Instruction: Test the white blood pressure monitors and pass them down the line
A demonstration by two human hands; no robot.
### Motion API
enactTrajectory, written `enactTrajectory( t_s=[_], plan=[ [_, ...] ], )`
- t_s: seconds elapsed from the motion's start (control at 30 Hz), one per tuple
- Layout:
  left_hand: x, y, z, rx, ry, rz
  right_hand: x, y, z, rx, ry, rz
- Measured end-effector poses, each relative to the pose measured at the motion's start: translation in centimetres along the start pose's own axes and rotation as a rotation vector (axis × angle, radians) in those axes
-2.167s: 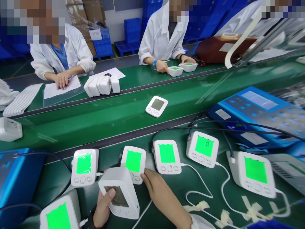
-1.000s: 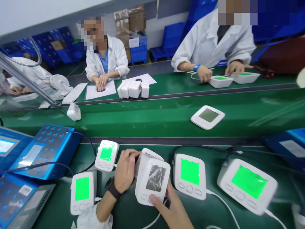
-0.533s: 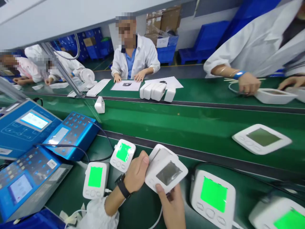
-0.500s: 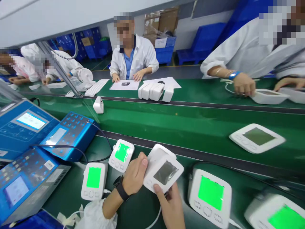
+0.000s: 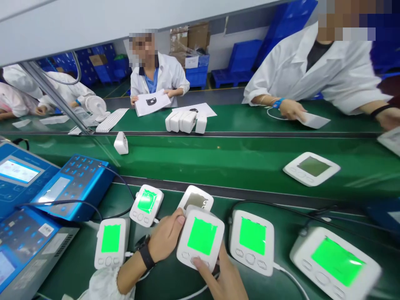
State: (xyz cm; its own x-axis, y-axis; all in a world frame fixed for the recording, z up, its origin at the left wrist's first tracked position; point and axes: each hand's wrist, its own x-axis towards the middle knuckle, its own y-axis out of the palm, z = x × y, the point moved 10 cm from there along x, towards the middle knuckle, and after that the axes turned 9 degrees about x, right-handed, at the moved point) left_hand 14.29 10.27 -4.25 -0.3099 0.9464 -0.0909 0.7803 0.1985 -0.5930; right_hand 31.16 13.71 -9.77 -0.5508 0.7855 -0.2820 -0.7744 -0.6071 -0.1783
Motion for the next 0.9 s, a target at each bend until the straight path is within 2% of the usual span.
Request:
enactTrajectory(
  t_s=[0.17,0.23,0.37,0.57,0.63,0.7,0.8,0.9],
  plan=[
    [-0.4,0.5,0.0,-0.033,-0.052,-0.014,0.0,0.3,-0.6,0.01,-0.019,0.017],
    [-0.9,0.5,0.1,0.019,-0.06,-0.001,0.1,0.5,-0.6,0.003,-0.056,0.033],
    [-1.6,0.2,-0.3,0.33,-0.01,0.03,-0.1,0.5,-0.7,-0.046,-0.123,0.024],
    [-1.2,1.0,-2.9,0.714,0.114,0.168,-0.6,0.4,-2.9,-0.027,-0.06,0.026],
    [-0.1,0.6,-3.8,0.674,0.165,0.17,-0.6,0.3,-3.3,0.032,-0.04,0.029],
    [2.0,-1.1,-3.9,0.509,0.16,0.076,-0.5,0.3,-3.8,0.098,0.006,0.032],
    [6.0,-3.0,-1.8,0.348,0.065,-0.061,-0.4,0.7,-4.7,0.143,0.072,0.041],
    [9.3,-1.6,-0.2,0.363,0.046,-0.006,-0.3,1.0,-5.7,0.1,0.063,0.041]
  ],
)
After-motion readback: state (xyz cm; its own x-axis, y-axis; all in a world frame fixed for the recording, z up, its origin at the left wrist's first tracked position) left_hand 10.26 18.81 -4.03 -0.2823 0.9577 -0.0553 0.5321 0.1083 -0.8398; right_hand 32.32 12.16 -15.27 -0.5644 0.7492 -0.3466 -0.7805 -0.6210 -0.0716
